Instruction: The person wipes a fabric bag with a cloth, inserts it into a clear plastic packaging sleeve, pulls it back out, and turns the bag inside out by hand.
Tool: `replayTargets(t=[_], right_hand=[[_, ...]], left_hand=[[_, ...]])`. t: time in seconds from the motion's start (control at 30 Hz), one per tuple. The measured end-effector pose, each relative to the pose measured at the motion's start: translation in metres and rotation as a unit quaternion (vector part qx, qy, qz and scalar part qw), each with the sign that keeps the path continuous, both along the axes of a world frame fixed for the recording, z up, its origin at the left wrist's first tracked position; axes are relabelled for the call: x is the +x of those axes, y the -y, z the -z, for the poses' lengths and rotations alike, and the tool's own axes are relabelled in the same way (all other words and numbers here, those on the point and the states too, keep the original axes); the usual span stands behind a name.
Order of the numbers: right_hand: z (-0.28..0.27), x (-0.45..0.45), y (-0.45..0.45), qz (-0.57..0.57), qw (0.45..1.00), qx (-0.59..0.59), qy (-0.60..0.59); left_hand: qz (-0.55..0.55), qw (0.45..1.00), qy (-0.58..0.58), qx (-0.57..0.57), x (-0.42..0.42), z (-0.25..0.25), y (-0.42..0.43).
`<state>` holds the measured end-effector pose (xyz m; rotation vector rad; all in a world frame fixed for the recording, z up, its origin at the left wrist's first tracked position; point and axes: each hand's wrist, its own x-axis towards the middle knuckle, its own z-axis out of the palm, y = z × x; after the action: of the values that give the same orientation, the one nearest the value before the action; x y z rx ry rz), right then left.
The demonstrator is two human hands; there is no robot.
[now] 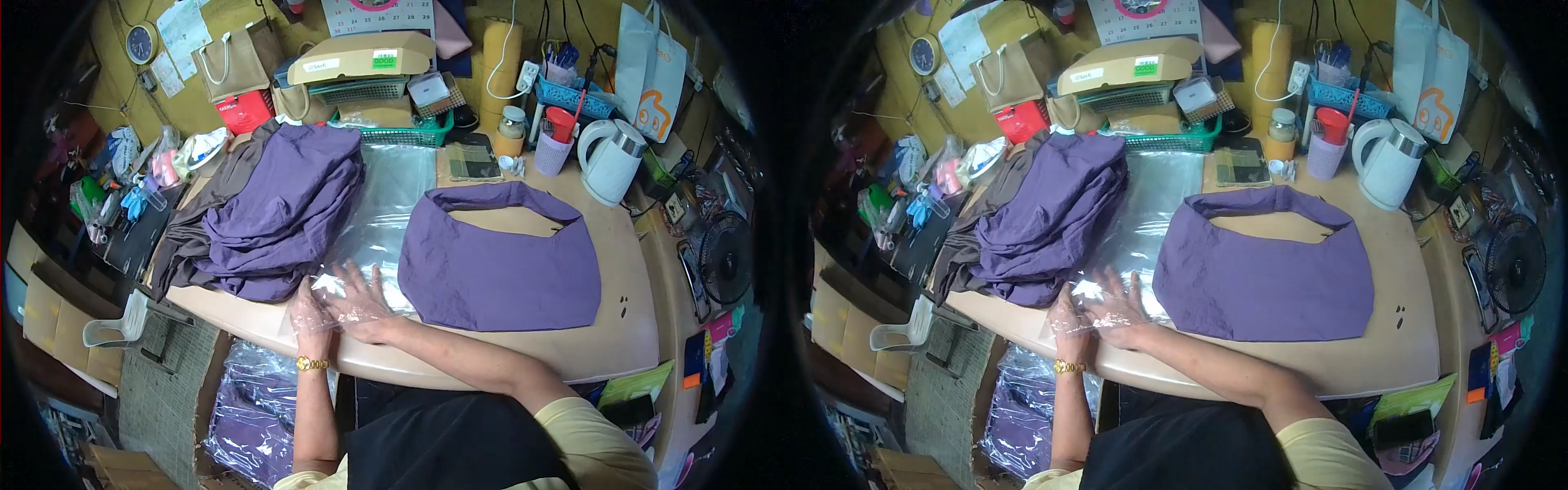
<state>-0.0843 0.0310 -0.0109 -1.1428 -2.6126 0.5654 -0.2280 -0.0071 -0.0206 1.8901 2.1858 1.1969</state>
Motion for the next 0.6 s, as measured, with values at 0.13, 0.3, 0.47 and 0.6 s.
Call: replayTargets(t=[0.13, 0.3, 0.47, 0.6], right_hand=[[-0.002, 0.004, -0.007, -0.011, 1.000, 0.019, -0.007], [-0.019, 0.005, -0.003, -0.047, 0.999, -0.011, 0.005], [-0.003, -0.001, 0.013, -0.047, 0.998, -0.035, 0.037], [0.021, -0.006, 0.000, -0.014, 0.999, 0.030, -0.009]], left_hand=[[0.055, 0.997, 0.050, 0.028, 0.005, -0.015, 0.016], [0.074, 0.995, -0.053, -0.043, -0.001, -0.002, 0.045], [0.039, 0.991, -0.125, -0.021, 0.004, -0.005, 0.056], [0.031, 0.983, -0.183, -0.019, 0.006, -0.024, 0.072]])
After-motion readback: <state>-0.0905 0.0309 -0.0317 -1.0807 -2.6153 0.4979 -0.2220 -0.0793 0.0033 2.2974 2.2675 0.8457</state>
